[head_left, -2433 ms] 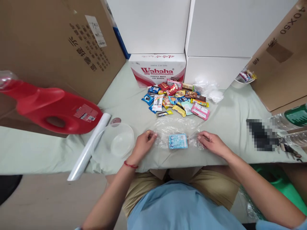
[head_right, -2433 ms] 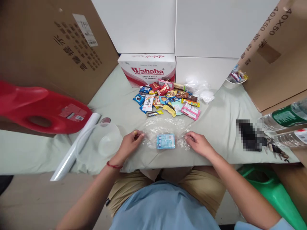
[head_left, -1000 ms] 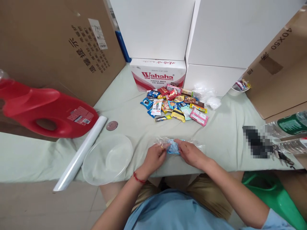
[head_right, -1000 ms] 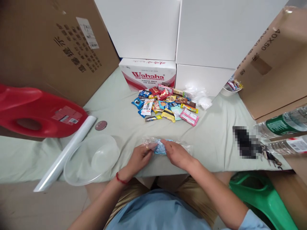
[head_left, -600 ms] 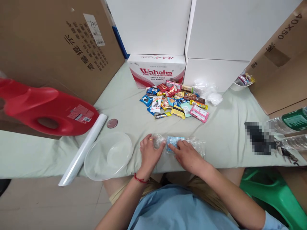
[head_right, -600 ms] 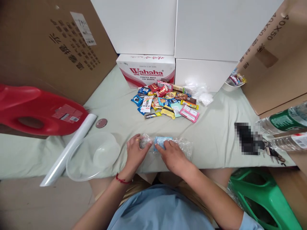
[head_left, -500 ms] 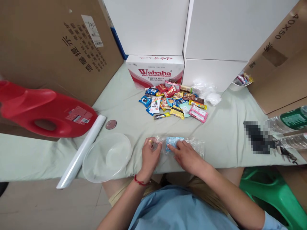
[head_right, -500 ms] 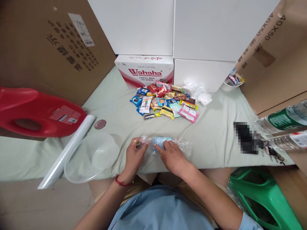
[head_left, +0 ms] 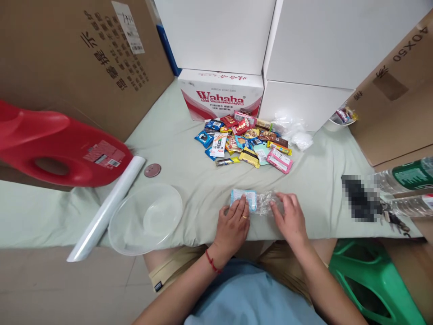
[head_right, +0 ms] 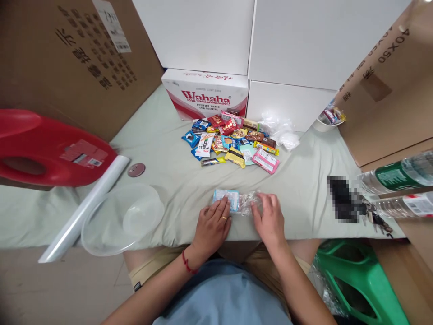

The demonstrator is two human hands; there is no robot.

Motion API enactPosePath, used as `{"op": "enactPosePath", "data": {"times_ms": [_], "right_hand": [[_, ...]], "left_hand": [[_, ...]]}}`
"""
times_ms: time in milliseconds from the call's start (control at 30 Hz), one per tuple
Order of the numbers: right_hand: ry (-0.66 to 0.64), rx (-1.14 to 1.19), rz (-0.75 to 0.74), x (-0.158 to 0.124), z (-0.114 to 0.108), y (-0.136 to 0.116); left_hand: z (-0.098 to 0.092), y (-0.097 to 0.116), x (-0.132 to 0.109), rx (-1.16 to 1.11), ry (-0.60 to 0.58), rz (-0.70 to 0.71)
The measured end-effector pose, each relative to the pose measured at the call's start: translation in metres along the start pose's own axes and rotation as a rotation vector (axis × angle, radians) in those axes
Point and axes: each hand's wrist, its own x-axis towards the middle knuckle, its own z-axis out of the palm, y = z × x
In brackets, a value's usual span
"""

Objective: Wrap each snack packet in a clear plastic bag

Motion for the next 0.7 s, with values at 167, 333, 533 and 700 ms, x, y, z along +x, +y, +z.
{"op": "enactPosePath", "data": {"times_ms": [167,333,533,700], "right_hand": [[0.0,-0.17,-0.024,0.014,-0.001,0.015],[-0.12,0.026,0.058,0.034,-0.017,-0.019],[-0.358,-0.246,-0.119,0.059,0.03,-0.098],[-0.34,-0.331,-0.231,0.046,0.046,-0.105]], "left_hand": [[0.004,0.001,-0.001,0.015,-0.008,0.003],[0.005,0.001,-0.001,-0.005,-0.014,-0.001],[0.007,-0.008,-0.006,-0.108,-0.037,0.001],[-0.025,-0.027,-0.041,-0.216,0.082,0.039]]}}
